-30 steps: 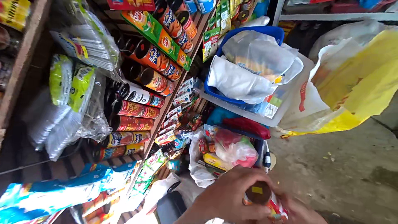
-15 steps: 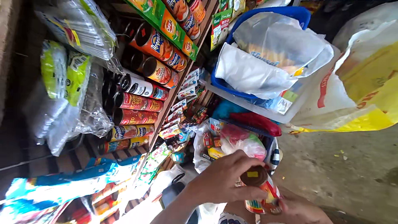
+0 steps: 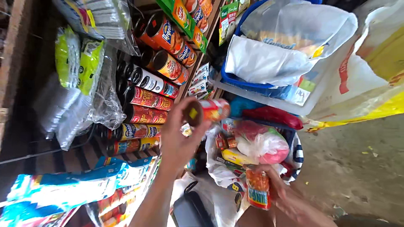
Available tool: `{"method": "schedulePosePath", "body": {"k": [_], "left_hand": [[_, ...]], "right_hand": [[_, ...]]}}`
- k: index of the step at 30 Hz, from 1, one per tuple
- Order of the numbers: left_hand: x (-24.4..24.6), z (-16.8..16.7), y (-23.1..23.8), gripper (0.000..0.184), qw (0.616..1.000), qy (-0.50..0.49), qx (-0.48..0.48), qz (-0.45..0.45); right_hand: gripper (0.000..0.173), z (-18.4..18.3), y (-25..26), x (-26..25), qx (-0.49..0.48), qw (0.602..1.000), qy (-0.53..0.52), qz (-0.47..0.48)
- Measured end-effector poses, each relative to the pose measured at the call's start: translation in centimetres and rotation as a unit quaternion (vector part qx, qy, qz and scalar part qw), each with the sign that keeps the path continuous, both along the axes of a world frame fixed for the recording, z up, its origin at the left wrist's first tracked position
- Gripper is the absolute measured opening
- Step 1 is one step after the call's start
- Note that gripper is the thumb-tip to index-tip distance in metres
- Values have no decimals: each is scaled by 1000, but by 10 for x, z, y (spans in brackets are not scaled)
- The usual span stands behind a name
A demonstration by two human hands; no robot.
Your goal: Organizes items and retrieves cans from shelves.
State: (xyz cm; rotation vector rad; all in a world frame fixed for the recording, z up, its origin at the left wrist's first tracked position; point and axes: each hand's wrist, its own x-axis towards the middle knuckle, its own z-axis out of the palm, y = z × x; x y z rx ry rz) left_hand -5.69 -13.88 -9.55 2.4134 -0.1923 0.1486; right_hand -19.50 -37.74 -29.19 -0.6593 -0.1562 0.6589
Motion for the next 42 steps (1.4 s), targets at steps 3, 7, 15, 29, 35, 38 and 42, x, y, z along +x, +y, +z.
{"method": "schedulePosePath", "body": {"k": [3, 7, 15, 29, 35, 38, 42], "left_hand": [[43, 3, 13, 60, 980, -155, 122, 41], [79, -18, 29, 53, 922, -329, 192, 69], [107, 3, 39, 64, 906, -246, 287, 190], [138, 25, 52, 67, 894, -86, 327, 293], [164, 33, 62, 70, 906, -23, 276, 319], [174, 35, 70, 66, 914, -21, 259, 311], [186, 40, 81, 60, 905, 2, 270, 327]], "right_hand": [[55, -2, -2, -4, 23, 999, 26, 2], [51, -3, -7, -4, 22, 1000, 20, -4], [50, -6, -17, -6, 8, 1000, -13, -11], [50, -9, -20, -20, 21, 999, -33, -14], [49, -10, -23, -22, 19, 999, -23, -12], [46, -7, -25, -21, 5, 1000, -29, -9], [61, -1, -24, -21, -21, 999, -11, -22]]}}
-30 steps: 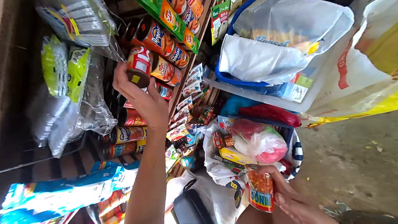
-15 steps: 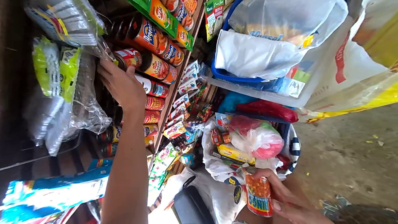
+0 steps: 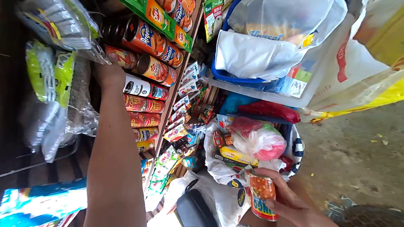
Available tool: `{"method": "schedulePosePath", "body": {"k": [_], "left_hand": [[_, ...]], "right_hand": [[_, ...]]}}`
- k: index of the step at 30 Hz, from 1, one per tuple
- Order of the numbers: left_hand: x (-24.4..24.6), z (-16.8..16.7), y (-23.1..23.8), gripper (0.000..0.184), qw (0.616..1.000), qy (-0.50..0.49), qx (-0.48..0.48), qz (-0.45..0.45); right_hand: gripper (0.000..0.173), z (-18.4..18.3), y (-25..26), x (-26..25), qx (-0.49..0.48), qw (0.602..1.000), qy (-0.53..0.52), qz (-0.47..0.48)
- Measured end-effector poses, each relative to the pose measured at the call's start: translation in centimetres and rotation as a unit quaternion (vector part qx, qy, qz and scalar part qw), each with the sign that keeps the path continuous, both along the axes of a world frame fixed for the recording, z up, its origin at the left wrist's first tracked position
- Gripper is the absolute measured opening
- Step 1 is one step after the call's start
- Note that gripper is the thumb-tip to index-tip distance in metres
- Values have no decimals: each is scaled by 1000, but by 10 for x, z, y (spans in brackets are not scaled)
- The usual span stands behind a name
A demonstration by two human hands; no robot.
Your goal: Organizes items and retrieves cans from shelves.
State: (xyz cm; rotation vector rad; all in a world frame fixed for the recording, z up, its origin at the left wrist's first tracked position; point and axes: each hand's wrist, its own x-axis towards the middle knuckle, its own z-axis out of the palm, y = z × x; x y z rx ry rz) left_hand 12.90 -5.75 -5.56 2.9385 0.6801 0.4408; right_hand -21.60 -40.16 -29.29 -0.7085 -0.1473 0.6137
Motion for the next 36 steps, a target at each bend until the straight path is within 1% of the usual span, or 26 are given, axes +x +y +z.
{"method": "schedulePosePath", "body": {"k": [2, 4, 5, 6, 8, 10, 12, 15, 17, 19, 20, 22, 23, 24, 26, 27, 29, 30, 32, 33, 34, 36], "left_hand": [[6, 1, 5, 57, 1000, 12, 19, 14], [10, 1, 9, 57, 999, 14, 28, 11], [12, 0, 11, 58, 999, 16, 31, 12], [15, 0, 13, 58, 999, 16, 33, 16], [23, -2, 16, 57, 999, 18, 41, 26], [29, -4, 22, 56, 999, 12, 34, 20], [29, -4, 24, 55, 999, 15, 33, 3], [24, 0, 13, 53, 998, 28, 60, -3], [11, 3, -1, 53, 997, 23, 68, 6], [-9, 3, -12, 56, 996, 44, 77, -1], [-22, 2, -17, 57, 994, 58, 86, -28], [-59, -7, -33, 61, 985, 65, 84, -133], [-82, -12, -47, 62, 979, 59, 68, -183], [-105, -18, -64, 62, 971, 60, 33, -229], [-147, -32, -102, 60, 951, 115, -69, -278], [-163, -41, -116, 59, 932, 157, -132, -298], [-180, -62, -133, 58, 876, 258, -251, -322], [-183, -72, -138, 59, 843, 301, -296, -333], [-183, -87, -141, 68, 769, 372, -366, -368], [-182, -91, -141, 71, 737, 394, -399, -377], [-181, -93, -141, 74, 716, 404, -434, -369], [-183, -95, -141, 79, 698, 413, -510, -288]], "right_hand": [[82, 0, 2, 1, 4, 999, 26, -19], [91, -1, 5, 1, 21, 996, 70, -45], [92, -2, 6, 2, 24, 994, 87, -54], [88, -3, 6, 3, 28, 993, 98, -62], [76, -5, 5, 6, 40, 990, 113, -79], [70, -8, 5, 9, 52, 985, 128, -104], [71, -8, 5, 14, 53, 976, 164, -130], [72, -4, 5, 26, 71, 965, 202, -153], [75, 0, 11, 37, 93, 955, 225, -169], [81, 2, 16, 48, 87, 958, 216, -168], [85, 5, 18, 53, 76, 961, 203, -170], [95, 13, 19, 62, 43, 969, 171, -172], [98, 16, 19, 67, 25, 974, 155, -166], [100, 18, 19, 71, 6, 976, 144, -161], [100, 20, 23, 78, -32, 980, 125, -152], [100, 22, 26, 80, -57, 981, 116, -148], [99, 27, 32, 82, -102, 980, 90, -147], [96, 29, 35, 82, -104, 981, 77, -147], [84, 31, 36, 80, -69, 987, 61, -129], [79, 31, 35, 78, -33, 991, 60, -111], [75, 29, 34, 75, 5, 993, 64, -96], [72, 26, 40, 72, 83, 986, 98, -103]]}}
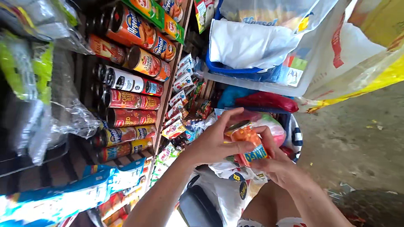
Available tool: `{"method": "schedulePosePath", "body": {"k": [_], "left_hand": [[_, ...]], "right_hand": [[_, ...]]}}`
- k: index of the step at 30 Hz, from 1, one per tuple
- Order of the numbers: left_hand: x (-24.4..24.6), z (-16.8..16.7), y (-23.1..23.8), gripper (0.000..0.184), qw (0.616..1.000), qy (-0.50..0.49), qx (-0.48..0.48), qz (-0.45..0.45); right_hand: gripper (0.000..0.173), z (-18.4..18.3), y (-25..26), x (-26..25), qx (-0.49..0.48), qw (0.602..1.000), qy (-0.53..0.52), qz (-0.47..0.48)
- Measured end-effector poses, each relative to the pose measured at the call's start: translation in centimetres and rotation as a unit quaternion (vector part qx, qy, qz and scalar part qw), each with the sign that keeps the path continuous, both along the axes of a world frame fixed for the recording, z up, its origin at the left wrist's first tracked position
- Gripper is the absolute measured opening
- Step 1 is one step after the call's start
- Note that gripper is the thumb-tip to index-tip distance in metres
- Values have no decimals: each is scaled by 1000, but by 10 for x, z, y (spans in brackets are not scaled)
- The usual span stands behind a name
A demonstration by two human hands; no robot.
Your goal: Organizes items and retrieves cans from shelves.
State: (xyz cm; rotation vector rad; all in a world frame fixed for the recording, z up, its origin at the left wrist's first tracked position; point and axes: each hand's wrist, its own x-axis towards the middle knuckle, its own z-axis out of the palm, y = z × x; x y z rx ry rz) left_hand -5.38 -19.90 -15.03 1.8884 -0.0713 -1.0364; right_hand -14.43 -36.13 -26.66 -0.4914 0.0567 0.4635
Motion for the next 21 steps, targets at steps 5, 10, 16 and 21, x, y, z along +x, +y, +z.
{"method": "schedulePosePath", "body": {"k": [5, 10, 16, 21], "left_hand": [[-13, -5, -5, 57, 988, 85, -41, 124], [-34, -19, -8, 73, 994, 8, -26, 109], [-84, -47, -1, 71, 991, -116, 21, 56], [-118, -39, 28, 63, 987, -136, 38, 72]], "right_hand": [[58, 7, 20, 1, 85, 983, 126, -103], [50, 10, 29, 1, 6, 981, 113, -158], [45, -27, 24, -40, -85, 986, 57, -133], [62, -51, 20, -71, -153, 984, 30, -87]]}}
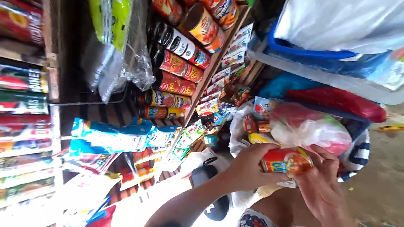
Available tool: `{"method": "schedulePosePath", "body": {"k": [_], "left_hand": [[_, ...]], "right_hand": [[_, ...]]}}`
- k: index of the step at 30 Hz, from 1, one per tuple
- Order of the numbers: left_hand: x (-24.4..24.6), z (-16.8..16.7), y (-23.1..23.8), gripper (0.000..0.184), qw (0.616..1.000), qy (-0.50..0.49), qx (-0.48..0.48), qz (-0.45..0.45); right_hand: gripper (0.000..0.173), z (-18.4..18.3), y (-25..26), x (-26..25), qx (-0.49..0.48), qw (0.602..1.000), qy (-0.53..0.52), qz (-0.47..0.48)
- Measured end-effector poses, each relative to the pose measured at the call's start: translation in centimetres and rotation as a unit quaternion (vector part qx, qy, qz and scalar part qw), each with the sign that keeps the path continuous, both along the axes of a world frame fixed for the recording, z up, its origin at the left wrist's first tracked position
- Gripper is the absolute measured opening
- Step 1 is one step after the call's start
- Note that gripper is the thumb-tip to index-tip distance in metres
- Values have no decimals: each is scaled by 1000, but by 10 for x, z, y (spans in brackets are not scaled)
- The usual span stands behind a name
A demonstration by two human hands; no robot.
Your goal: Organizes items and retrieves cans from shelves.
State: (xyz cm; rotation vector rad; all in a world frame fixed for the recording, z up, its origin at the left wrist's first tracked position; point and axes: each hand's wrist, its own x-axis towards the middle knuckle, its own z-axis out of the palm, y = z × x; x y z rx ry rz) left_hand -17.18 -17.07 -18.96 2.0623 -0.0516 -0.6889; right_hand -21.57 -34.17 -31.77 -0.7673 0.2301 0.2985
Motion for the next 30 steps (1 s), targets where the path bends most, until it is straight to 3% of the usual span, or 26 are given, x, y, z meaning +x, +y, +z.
{"method": "schedulePosePath", "body": {"k": [5, 7, 9, 12, 15, 18, 22, 27, 30], "left_hand": [[-26, 37, 24, 60, 990, -73, 58, 103], [-35, 61, 39, 60, 980, -135, 75, 128], [-43, 92, 57, 58, 960, -213, 110, 145], [-54, 146, 85, 56, 907, -336, 197, 163], [-58, 199, 108, 64, 814, -424, 359, 169], [-48, 233, 126, 75, 741, -437, 482, 163], [-31, 240, 139, 69, 689, -406, 577, 164], [-17, 218, 138, 62, 676, -345, 633, 153], [-7, 207, 143, 61, 641, -296, 696, 129]], "right_hand": [[44, 18, 31, 2, 51, 996, -37, 69], [47, 36, 54, 9, 89, 991, -31, 94], [53, 56, 86, 20, 60, 989, -47, 129], [54, 89, 154, 37, -40, 964, -205, 166], [76, 140, 224, 55, -120, 911, -355, 173], [90, 184, 266, 70, -163, 873, -408, 214], [87, 191, 284, 52, -190, 863, -422, 202], [78, 191, 278, -1, -191, 848, -464, 170], [74, 196, 277, -9, -191, 835, -479, 191]]}}
